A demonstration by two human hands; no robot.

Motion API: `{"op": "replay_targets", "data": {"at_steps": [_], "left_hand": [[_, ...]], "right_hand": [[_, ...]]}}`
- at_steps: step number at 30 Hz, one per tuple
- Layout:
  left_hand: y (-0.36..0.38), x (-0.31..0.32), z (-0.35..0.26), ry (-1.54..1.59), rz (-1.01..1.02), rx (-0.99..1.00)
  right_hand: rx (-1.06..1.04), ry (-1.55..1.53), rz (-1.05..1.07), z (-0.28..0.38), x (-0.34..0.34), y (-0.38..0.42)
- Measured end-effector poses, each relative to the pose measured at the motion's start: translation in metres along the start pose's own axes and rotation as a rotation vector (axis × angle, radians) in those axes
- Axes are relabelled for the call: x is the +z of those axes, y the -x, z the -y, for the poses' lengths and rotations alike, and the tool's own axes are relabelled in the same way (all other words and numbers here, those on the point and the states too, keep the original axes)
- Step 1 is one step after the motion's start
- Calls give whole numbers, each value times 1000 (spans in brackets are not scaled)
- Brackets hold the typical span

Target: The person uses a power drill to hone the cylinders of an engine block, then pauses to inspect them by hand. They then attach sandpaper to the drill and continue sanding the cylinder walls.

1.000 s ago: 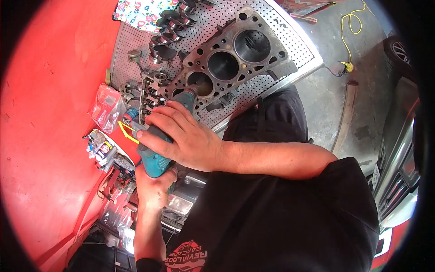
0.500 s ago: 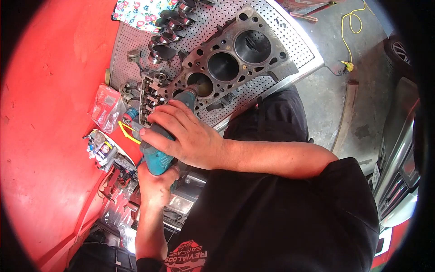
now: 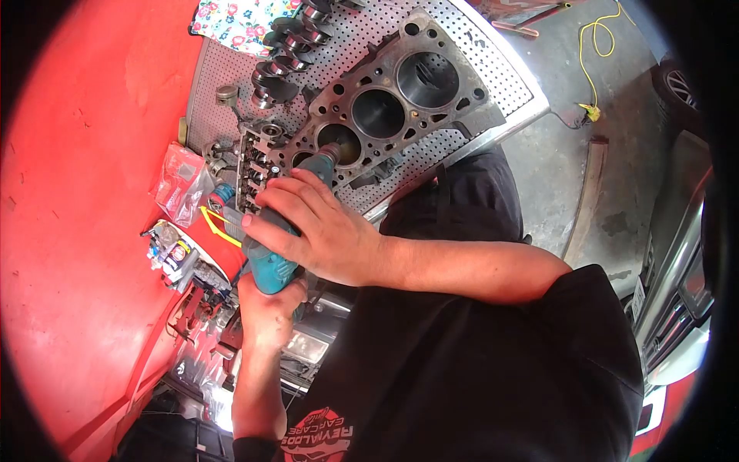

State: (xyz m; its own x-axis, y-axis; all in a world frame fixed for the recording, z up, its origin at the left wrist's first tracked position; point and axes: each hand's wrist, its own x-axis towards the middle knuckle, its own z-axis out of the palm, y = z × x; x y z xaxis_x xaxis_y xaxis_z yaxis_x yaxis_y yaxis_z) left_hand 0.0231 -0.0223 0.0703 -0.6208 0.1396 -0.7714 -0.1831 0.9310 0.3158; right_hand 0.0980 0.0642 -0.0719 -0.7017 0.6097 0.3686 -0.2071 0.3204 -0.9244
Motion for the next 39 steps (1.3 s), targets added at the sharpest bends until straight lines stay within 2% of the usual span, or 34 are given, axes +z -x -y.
{"op": "replay_targets", "data": {"at_steps": [12,39], "left_hand": [[20,-7,-16,21,-40,2],[-8,2,-4,-48,-15,-39]], "right_hand": [[-53,36,-4,15,5,-3],[12,14,40,-10,1,0]]}}
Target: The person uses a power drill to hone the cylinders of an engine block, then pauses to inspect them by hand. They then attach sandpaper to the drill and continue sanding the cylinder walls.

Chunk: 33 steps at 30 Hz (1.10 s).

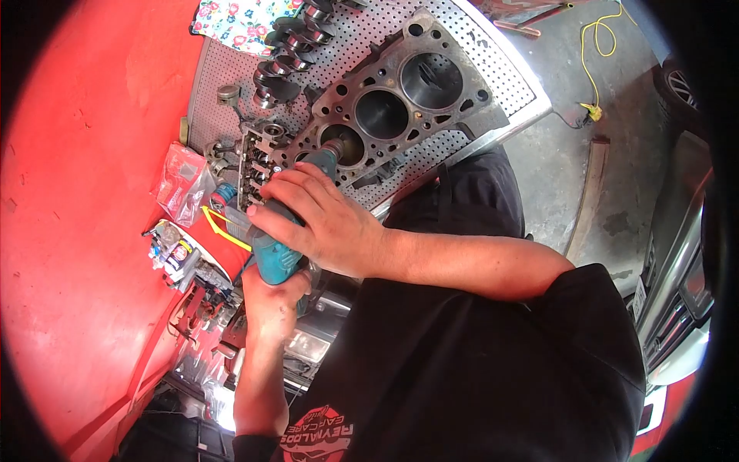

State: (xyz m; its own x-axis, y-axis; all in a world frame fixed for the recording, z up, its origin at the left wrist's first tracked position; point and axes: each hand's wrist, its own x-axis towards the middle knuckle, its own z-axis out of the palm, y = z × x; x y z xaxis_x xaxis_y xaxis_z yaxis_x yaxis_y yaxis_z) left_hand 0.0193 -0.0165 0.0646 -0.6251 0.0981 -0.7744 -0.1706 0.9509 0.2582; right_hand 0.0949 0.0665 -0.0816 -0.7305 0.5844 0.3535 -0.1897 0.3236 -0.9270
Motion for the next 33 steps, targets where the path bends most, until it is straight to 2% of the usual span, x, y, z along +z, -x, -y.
{"op": "replay_targets", "data": {"at_steps": [12,16,22,33], "left_hand": [[27,-11,-13,54,-27,-2],[29,-8,-10,108,-76,54],[29,-11,-12,92,-3,-3],[26,-8,-12,84,-19,18]], "right_hand": [[-33,-27,-35,26,-4,-11],[-43,-12,-43,29,-3,-9],[-34,-10,-43,28,-2,-7],[-39,9,-29,22,0,-4]]}}
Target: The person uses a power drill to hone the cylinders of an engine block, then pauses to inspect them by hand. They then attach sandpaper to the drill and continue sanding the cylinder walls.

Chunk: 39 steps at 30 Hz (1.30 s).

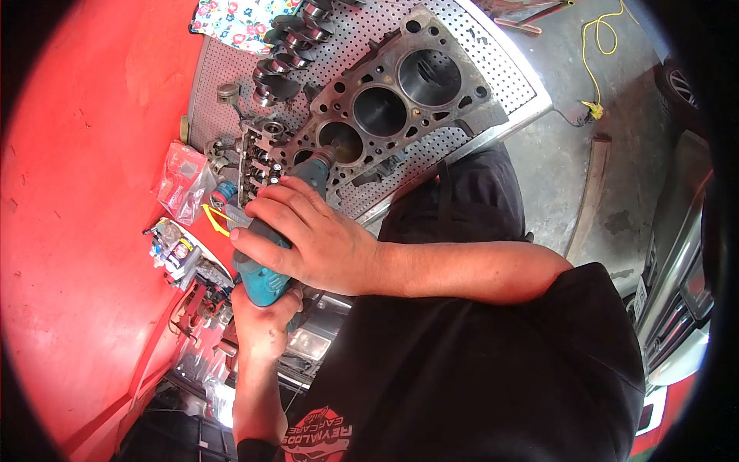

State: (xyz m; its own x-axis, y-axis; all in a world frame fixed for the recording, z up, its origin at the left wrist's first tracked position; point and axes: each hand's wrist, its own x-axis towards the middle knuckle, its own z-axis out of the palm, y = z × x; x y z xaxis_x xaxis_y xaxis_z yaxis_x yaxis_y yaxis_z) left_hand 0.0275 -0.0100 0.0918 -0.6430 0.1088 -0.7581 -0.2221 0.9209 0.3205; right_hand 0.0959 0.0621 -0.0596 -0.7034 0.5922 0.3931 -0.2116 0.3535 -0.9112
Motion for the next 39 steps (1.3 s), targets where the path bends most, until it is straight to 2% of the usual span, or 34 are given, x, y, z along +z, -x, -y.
{"op": "replay_targets", "data": {"at_steps": [24,39], "left_hand": [[1,-4,0,0,-5,-6],[-19,7,17,-13,25,-16]], "right_hand": [[-4,-47,-15,3,-1,-7],[26,-5,35,-17,-4,4]]}}
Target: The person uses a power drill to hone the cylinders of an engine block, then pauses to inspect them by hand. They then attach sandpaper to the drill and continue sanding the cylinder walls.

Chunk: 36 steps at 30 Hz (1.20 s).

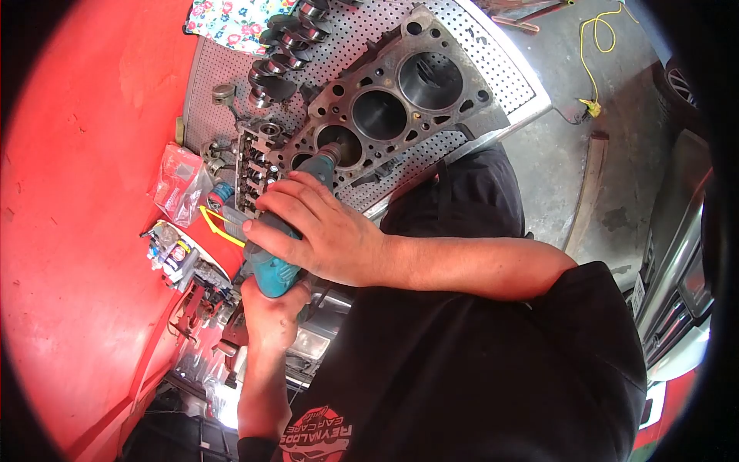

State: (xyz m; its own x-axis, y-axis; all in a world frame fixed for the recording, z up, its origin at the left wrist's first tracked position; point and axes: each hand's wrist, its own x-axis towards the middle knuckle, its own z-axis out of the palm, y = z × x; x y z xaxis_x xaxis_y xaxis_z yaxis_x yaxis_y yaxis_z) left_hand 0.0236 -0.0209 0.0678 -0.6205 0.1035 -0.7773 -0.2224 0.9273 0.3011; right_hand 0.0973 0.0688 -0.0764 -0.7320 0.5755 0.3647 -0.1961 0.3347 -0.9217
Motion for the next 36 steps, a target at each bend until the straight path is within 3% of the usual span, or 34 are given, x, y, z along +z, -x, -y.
{"op": "replay_targets", "data": {"at_steps": [36], "left_hand": [[-61,32,16,-96,41,-53]], "right_hand": [[127,17,135,-48,1,14]]}}
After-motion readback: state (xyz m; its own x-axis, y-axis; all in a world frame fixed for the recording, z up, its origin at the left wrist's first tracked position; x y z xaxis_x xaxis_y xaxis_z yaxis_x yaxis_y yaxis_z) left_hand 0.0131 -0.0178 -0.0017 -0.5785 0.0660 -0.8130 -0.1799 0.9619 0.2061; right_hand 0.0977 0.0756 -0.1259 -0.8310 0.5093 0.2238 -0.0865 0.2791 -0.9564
